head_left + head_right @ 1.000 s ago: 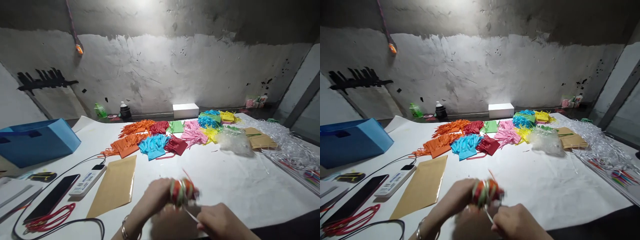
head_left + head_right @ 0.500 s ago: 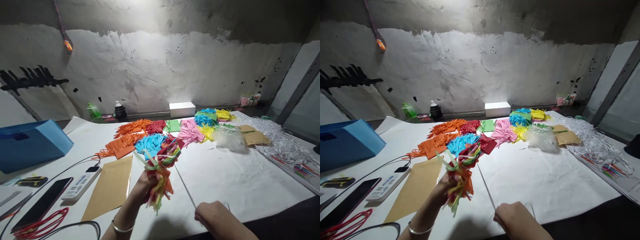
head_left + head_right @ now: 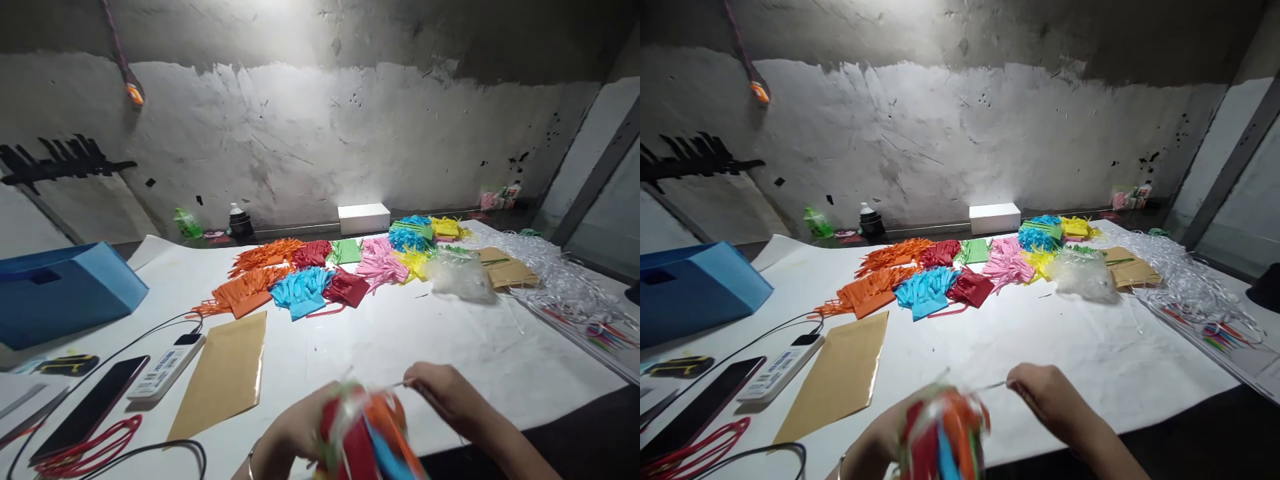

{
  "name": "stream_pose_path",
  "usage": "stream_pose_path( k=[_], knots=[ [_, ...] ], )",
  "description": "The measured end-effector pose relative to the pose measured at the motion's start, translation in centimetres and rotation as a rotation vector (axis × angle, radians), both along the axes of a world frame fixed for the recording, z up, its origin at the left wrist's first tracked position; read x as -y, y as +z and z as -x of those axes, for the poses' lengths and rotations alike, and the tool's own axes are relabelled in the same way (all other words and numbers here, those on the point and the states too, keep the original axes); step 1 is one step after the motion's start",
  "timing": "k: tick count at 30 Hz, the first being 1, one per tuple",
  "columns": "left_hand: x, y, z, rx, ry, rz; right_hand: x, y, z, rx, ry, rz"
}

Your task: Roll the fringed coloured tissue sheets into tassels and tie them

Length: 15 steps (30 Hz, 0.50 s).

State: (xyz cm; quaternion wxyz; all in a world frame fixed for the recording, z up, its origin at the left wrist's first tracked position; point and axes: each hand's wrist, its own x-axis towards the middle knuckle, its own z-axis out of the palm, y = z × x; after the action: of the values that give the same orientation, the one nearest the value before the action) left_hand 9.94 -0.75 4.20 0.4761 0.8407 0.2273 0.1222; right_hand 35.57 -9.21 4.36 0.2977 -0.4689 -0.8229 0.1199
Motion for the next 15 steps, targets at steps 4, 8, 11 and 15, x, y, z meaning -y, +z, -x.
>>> stream_pose_path(
  k=[4, 8, 11, 15],
  knots=[
    [-0.4, -0.9, -0.7, 0.013, 0.312, -0.070, -0.6, -1.3, 0.6, 0.197, 0.096, -0.087],
    [-0.2, -0.2, -0.7, -0.033, -0.018, 0.002, -1.2, -0.8, 0.5, -0.060, 0.156, 0.079],
    [-0.3, 0.8, -0.7, 0.020, 0.091, 0.076, -1.3, -0.7, 0.8, -0.090, 0.167, 0.108],
    [-0.3, 1.3, -0.9, -0.106, 0.266, -0.125, -1.2, -0.2, 0.6, 0.030, 0.184, 0.062]
  ],
)
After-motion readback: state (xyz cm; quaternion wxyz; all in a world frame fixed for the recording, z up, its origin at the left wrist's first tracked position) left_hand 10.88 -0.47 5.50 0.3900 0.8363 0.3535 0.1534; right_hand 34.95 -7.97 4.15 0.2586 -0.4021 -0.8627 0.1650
